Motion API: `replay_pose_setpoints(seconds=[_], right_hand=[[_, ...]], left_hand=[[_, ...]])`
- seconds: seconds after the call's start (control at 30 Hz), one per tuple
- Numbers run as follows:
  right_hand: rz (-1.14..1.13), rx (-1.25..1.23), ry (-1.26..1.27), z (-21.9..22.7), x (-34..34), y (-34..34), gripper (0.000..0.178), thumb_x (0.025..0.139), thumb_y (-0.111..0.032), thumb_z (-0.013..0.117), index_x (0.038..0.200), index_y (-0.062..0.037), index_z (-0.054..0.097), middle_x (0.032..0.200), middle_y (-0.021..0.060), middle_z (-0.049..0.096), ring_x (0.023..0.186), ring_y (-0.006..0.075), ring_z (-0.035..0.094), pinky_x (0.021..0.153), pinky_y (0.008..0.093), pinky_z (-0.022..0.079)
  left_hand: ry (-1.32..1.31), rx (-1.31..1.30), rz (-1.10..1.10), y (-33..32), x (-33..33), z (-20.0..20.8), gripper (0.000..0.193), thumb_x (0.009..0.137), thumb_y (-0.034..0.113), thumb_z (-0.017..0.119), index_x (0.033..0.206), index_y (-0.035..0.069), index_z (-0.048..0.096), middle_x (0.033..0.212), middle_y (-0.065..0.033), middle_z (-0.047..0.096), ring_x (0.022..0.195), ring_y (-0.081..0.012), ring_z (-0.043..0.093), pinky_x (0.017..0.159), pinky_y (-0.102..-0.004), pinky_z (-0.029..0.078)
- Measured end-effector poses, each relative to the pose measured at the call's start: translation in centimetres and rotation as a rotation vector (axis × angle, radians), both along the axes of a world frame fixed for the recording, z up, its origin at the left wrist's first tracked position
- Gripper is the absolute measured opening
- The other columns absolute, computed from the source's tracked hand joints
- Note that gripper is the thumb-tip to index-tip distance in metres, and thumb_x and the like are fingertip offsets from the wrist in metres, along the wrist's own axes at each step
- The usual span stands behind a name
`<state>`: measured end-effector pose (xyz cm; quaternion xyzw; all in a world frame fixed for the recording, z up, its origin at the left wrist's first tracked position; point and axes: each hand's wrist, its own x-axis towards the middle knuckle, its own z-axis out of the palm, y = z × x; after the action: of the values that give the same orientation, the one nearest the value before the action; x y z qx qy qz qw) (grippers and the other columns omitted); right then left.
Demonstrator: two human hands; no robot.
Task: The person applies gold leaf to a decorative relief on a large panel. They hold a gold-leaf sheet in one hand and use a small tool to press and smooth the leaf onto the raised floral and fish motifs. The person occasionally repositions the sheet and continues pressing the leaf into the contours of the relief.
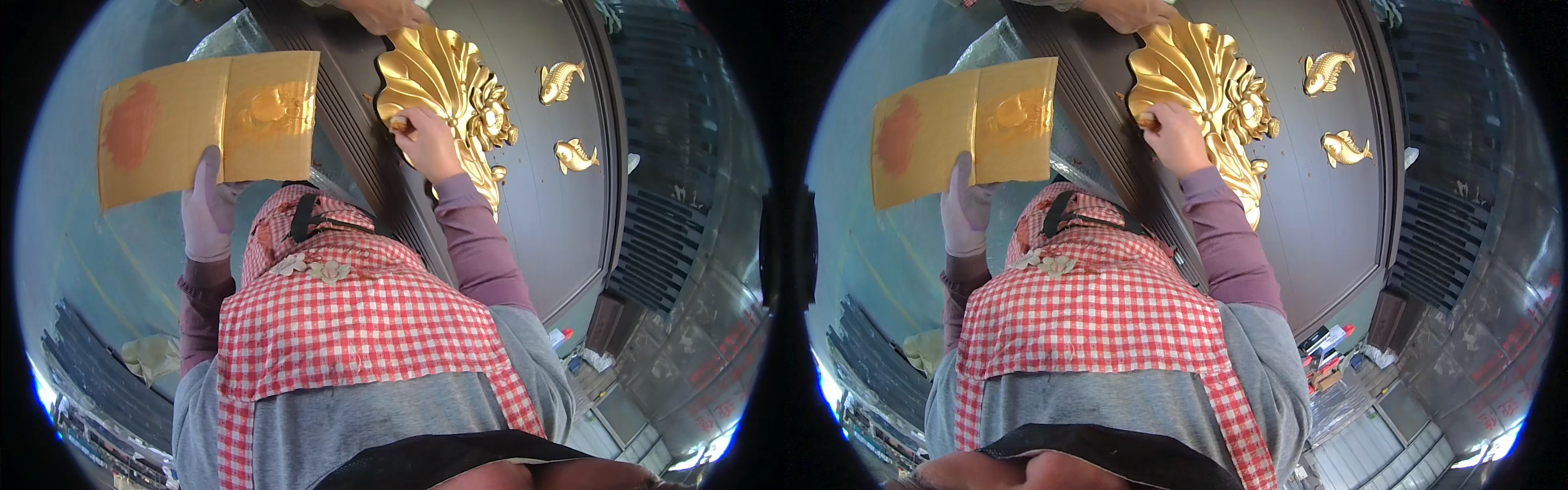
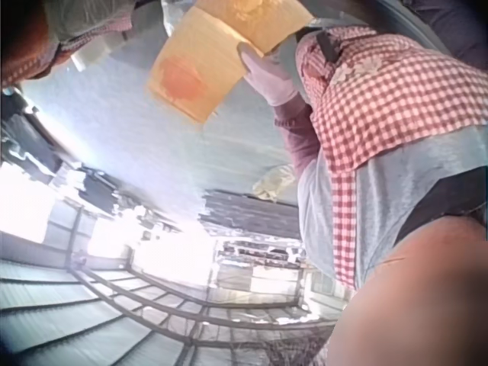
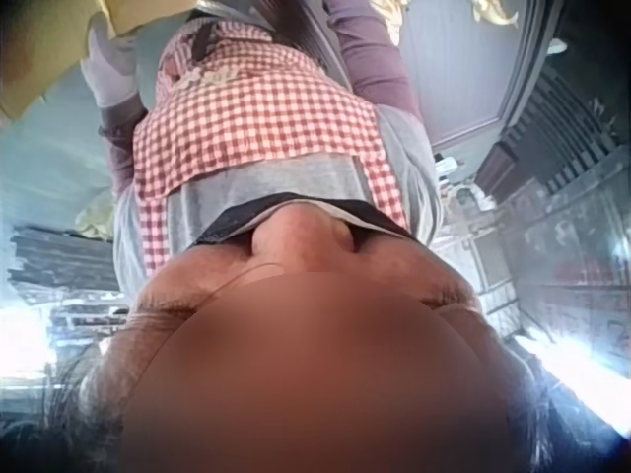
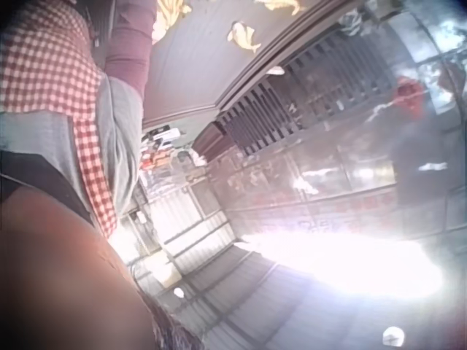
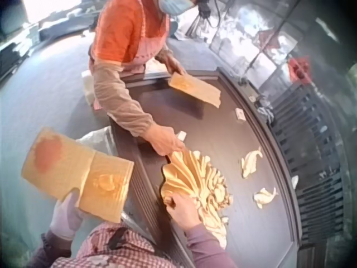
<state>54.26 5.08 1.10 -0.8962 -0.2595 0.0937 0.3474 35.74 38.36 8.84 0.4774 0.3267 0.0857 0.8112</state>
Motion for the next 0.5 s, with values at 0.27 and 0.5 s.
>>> replay_pose_setpoints(seconds=[0.27,0.5], right_hand=[[0.046,-0.088,-0.020,1.1,-0.2,-2.1,0.020,0.081,-0.007,0.078,0.101,-0.0051,0.073,0.094,0.0150,0.071,0.087,0.0390,0.070,0.077,0.0458,0.057],[-0.027,0.001,-0.022,0.3,0.1,0.0,0.022,0.082,-0.007,0.078,0.103,-0.0034,0.072,0.095,0.0162,0.071,0.088,0.0396,0.070,0.078,0.0479,0.057]], left_hand=[[-0.039,0.890,-0.291,1.2,-1.8,-3.4,0.038,0.108,0.000,0.064,0.145,-0.001,0.057,0.139,-0.0149,0.063,0.115,-0.0277,0.073,0.089,-0.0442,0.068],[-0.006,1.130,-0.318,1.1,-1.0,-2.3,0.045,0.102,-0.008,0.066,0.146,-0.001,0.057,0.136,-0.0170,0.066,0.110,-0.0297,0.075,0.086,-0.0440,0.069]])
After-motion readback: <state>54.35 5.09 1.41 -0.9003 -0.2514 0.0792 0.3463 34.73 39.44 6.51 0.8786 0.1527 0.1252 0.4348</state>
